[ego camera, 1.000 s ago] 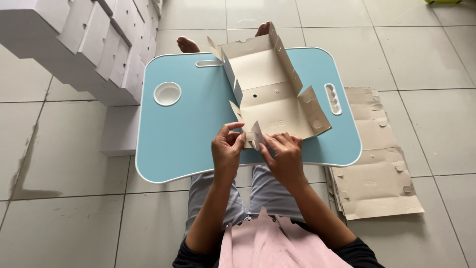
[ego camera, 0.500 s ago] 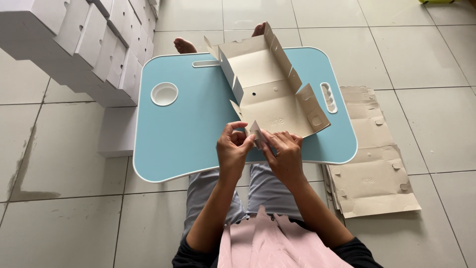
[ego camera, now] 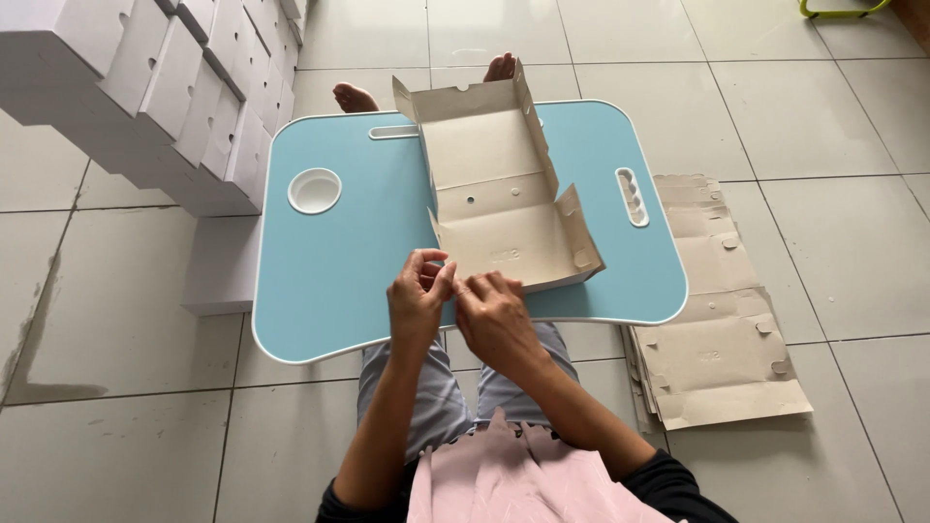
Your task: Assembling cardboard boxes from flat templates by folding along pre-scored lines and tucking tabs into slots.
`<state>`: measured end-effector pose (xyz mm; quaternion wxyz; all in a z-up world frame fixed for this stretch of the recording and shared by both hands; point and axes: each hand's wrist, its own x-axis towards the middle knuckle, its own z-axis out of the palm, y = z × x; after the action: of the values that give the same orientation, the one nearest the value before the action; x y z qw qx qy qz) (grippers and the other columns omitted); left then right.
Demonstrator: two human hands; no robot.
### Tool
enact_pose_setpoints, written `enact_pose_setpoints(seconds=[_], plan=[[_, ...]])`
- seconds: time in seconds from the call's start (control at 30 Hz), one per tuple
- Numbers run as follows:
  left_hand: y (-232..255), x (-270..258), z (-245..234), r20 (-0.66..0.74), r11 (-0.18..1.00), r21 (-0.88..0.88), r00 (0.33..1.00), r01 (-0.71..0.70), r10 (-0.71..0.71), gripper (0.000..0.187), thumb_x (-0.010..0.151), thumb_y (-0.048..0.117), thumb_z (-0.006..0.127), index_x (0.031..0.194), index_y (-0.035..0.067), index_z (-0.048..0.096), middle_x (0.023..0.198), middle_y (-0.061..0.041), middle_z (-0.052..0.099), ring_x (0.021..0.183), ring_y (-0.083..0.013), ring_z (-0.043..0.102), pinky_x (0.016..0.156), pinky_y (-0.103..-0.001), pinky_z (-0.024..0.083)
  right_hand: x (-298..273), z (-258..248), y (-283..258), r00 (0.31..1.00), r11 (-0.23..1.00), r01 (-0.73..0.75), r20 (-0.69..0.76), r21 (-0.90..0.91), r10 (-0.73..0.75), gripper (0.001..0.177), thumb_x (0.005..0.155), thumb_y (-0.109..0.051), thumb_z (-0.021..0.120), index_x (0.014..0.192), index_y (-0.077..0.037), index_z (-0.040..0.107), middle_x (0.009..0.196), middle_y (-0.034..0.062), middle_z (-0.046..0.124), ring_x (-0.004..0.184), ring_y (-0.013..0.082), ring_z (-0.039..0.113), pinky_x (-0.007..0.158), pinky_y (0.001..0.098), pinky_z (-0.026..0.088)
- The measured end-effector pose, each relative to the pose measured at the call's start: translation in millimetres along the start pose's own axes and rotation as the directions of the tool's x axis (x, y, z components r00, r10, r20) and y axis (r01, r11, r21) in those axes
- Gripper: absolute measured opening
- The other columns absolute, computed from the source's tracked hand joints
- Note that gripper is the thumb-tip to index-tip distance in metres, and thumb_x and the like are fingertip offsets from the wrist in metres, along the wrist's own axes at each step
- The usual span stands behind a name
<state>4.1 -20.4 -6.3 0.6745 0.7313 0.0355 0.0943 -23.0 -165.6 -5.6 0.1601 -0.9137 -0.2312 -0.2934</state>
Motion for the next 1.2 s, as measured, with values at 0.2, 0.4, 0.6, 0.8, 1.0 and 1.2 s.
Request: enact_pose_setpoints(seconds=[0.2, 0.4, 0.6, 0.8, 1.0, 1.2], plan=[[16.2, 32.9, -22.3, 0.107, 0.856, 0.445, 0.965, -0.263, 0.240, 0.026, 0.080, 0.010, 0.083, 0.103, 0.012, 0.070, 0.076, -0.010, 0.064, 0.061, -0.0278, 0.070, 0.054, -0.038, 0.056, 18.8, -29.7, 65.0, 0.990, 0.950, 0.132, 0.007, 0.284, -0.139, 0.021, 0.092, -0.014, 0.066, 0.111, -0.011, 0.076, 0.094, 0.0114, 0.070, 0.099, 0.0313, 0.064, 0.086, 0.0420, 0.047], [59.6, 125.7, 65.0, 0.183, 0.737, 0.405, 0.838, -0.540, 0.514, 0.016, 0.088, 0.023, 0.078, 0.087, 0.009, 0.069, 0.067, -0.009, 0.060, 0.065, -0.0317, 0.065, 0.064, -0.043, 0.052, 23.9, -32.7, 202.7, 0.891, 0.878, -0.452, 0.050, 0.159, 0.450, 0.036, 0.105, -0.045, 0.069, 0.087, -0.015, 0.078, 0.066, 0.0028, 0.056, 0.062, 0.0210, 0.061, 0.068, 0.0363, 0.052], [-7.2, 211.0, 192.6, 0.250, 0.673, 0.708, 0.967, -0.215, 0.045, 0.052, 0.090, 0.053, 0.067, 0.098, 0.002, 0.070, 0.084, -0.023, 0.071, 0.085, -0.0446, 0.075, 0.070, -0.056, 0.062, 40.7, -6.4, 185.7, 0.689, 0.551, -0.723, 0.383, 0.417, 0.615, 0.045, 0.094, -0.047, 0.071, 0.069, -0.009, 0.072, 0.045, 0.0087, 0.055, 0.040, 0.0178, 0.055, 0.043, 0.0292, 0.043], [-27.7, 210.7, 195.6, 0.245, 0.784, 0.603, 0.970, -0.147, -0.007, 0.020, 0.078, 0.015, 0.083, 0.079, -0.002, 0.073, 0.078, -0.027, 0.070, 0.083, -0.0499, 0.073, 0.068, -0.056, 0.060, 43.2, 38.4, 199.3, 0.568, 0.280, -0.736, 0.338, 0.616, 0.750, 0.025, 0.088, -0.017, 0.065, 0.066, -0.008, 0.073, 0.044, 0.0080, 0.054, 0.039, 0.0142, 0.053, 0.040, 0.0265, 0.046], [41.8, 134.9, 142.5, 0.315, 0.859, 0.442, 0.941, -0.260, 0.123, 0.012, 0.075, -0.004, 0.077, 0.079, 0.005, 0.071, 0.075, -0.015, 0.068, 0.076, -0.0354, 0.074, 0.072, -0.047, 0.060, 55.2, 23.4, 169.0, 0.436, -0.131, -0.601, 0.460, 0.788, 0.773, 0.017, 0.088, -0.017, 0.065, 0.073, -0.009, 0.068, 0.059, -0.0011, 0.057, 0.051, 0.0095, 0.054, 0.044, 0.0247, 0.045], [56.2, 101.1, 128.7, 0.339, 0.861, 0.451, 0.938, -0.234, 0.077, 0.019, 0.073, -0.011, 0.064, 0.087, 0.002, 0.066, 0.082, -0.020, 0.070, 0.087, -0.0435, 0.074, 0.078, -0.057, 0.061, 59.8, 15.0, 157.1, 0.446, -0.139, -0.577, 0.453, 0.805, 0.772, 0.021, 0.087, -0.020, 0.067, 0.068, -0.012, 0.063, 0.056, -0.0033, 0.050, 0.050, 0.0079, 0.049, 0.044, 0.0221, 0.039]])
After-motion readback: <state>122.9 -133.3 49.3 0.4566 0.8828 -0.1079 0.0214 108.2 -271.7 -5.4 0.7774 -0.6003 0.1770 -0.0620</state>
